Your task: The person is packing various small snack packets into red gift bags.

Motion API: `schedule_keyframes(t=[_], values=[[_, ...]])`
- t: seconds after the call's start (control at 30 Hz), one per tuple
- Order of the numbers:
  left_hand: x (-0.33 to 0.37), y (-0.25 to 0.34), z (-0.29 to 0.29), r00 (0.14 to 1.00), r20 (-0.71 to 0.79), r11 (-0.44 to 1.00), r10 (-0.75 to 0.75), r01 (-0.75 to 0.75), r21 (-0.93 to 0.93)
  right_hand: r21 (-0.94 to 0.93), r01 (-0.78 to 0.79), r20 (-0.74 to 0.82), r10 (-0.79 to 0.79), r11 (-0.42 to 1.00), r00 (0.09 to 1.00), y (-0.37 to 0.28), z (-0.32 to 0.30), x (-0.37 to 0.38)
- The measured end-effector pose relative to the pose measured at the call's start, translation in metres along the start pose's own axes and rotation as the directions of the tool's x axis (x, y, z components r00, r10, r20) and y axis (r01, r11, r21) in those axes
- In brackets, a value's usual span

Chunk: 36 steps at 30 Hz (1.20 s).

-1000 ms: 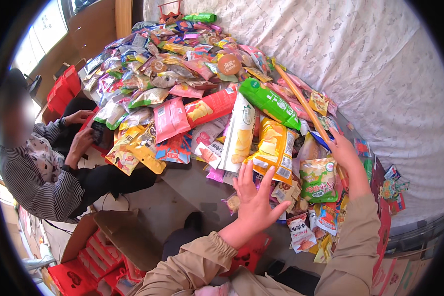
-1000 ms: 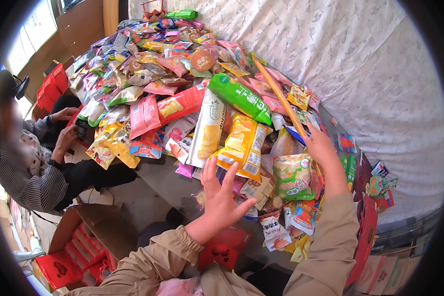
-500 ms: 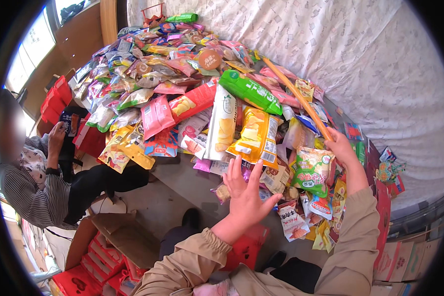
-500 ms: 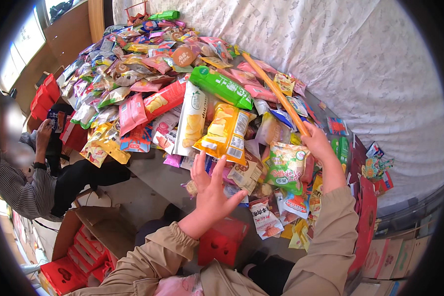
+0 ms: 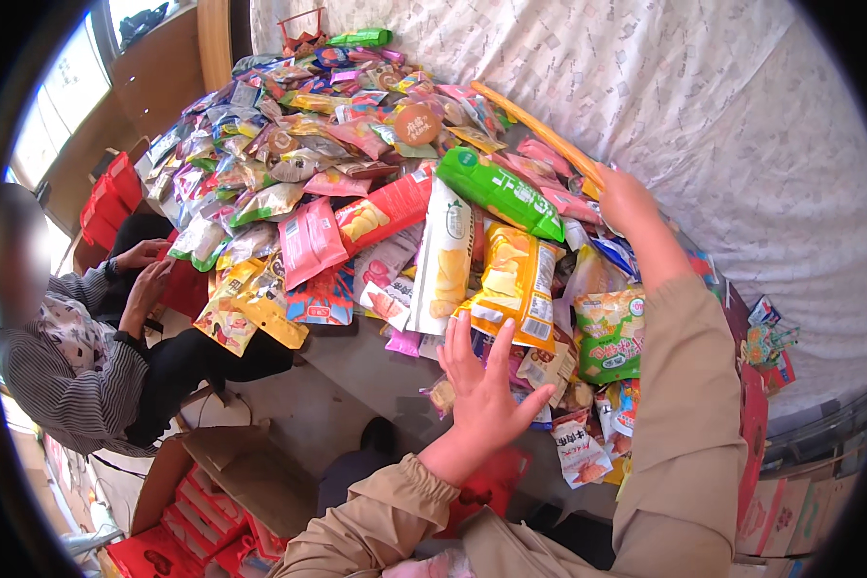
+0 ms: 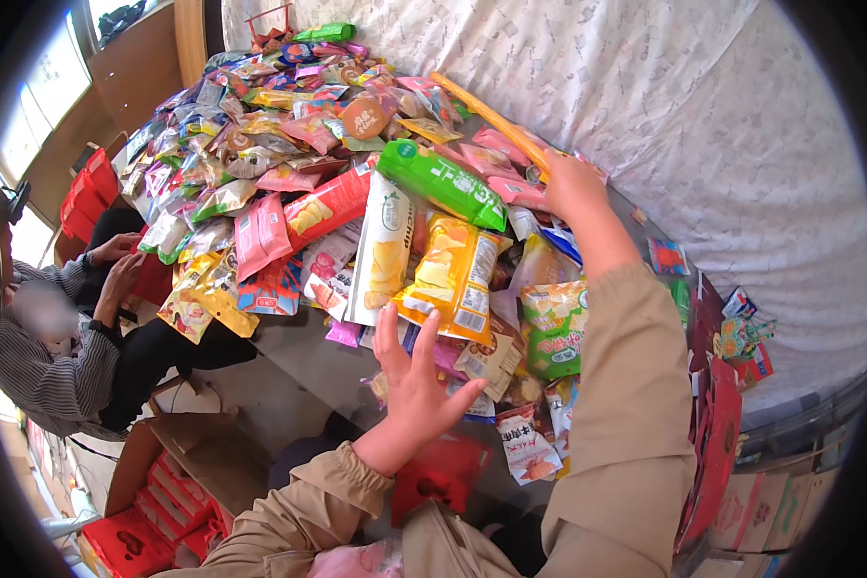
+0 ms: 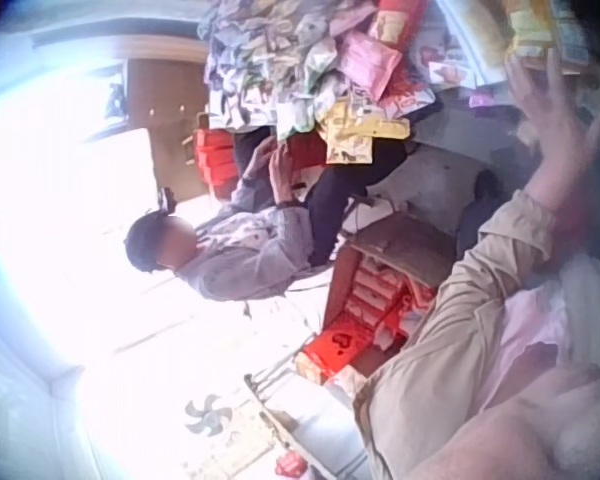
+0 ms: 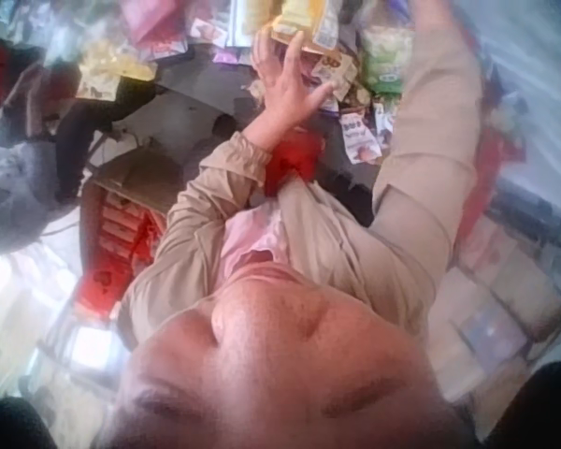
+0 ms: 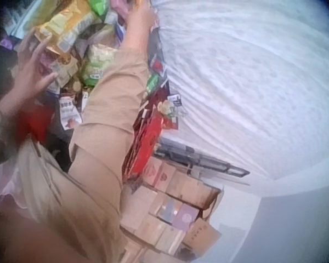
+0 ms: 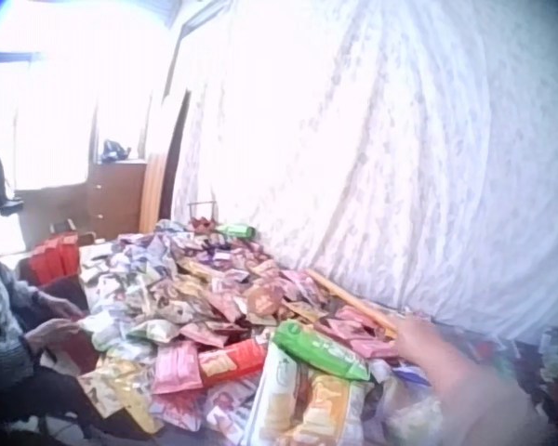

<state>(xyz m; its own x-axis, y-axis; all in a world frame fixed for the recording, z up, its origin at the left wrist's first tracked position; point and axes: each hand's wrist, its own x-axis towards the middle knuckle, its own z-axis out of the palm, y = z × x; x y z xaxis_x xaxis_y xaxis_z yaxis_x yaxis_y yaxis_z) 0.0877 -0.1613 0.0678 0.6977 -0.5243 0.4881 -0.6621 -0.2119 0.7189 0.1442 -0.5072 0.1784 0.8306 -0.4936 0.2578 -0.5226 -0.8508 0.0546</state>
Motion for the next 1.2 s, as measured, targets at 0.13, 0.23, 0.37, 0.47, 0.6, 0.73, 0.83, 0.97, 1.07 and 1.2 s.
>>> schedule_keyframes(t=[0.13, 0.23, 0.37, 0.47, 0.6, 0.73, 0.83, 0.97, 1.07, 1.2], values=[[0.004, -0.004, -0.003, 0.998, -0.057, 1.0, 0.004, -0.003, 0.013, -0.113, 0.032, 0.137, -0.016, 0.993, 0.99, -0.018, 0.021, 0.04], [0.005, -0.006, -0.002, 0.994, -0.103, 0.999, -0.027, 0.023, -0.044, -0.065, 0.113, 0.053, -0.11, 0.991, 0.993, -0.02, 0.021, 0.046], [0.005, -0.005, -0.008, 0.989, -0.107, 0.99, -0.105, 0.094, -0.106, 0.018, 0.215, 0.149, -0.215, 0.977, 0.965, -0.018, -0.007, 0.042], [0.005, -0.004, -0.008, 0.972, -0.08, 0.965, -0.22, 0.205, -0.162, -0.097, 0.268, 0.221, -0.242, 0.959, 0.945, -0.012, -0.022, 0.034], [0.006, -0.006, -0.013, 0.959, -0.103, 0.953, -0.264, 0.243, -0.183, -0.033, 0.308, 0.182, -0.297, 0.951, 0.937, 0.014, -0.036, -0.006], [0.004, -0.002, -0.011, 0.961, -0.12, 0.952, -0.248, 0.218, -0.216, 0.028, 0.372, 0.071, -0.373, 0.928, 0.925, 0.046, -0.045, -0.05], [0.004, 0.0, -0.013, 0.959, -0.111, 0.94, -0.26, 0.225, -0.256, 0.062, 0.349, 0.101, -0.354, 0.935, 0.93, 0.051, -0.06, -0.083], [0.003, -0.005, -0.015, 0.947, -0.164, 0.937, -0.278, 0.229, -0.263, 0.006, 0.377, 0.049, -0.376, 0.926, 0.925, 0.052, -0.082, -0.119], [0.003, -0.008, -0.017, 0.938, -0.194, 0.934, -0.288, 0.231, -0.272, -0.062, 0.417, 0.003, -0.418, 0.907, 0.908, 0.064, -0.094, -0.141], [0.002, -0.01, -0.017, 0.941, -0.2, 0.944, -0.273, 0.222, -0.246, -0.127, 0.369, -0.024, -0.375, 0.921, 0.927, 0.068, -0.113, -0.163]])
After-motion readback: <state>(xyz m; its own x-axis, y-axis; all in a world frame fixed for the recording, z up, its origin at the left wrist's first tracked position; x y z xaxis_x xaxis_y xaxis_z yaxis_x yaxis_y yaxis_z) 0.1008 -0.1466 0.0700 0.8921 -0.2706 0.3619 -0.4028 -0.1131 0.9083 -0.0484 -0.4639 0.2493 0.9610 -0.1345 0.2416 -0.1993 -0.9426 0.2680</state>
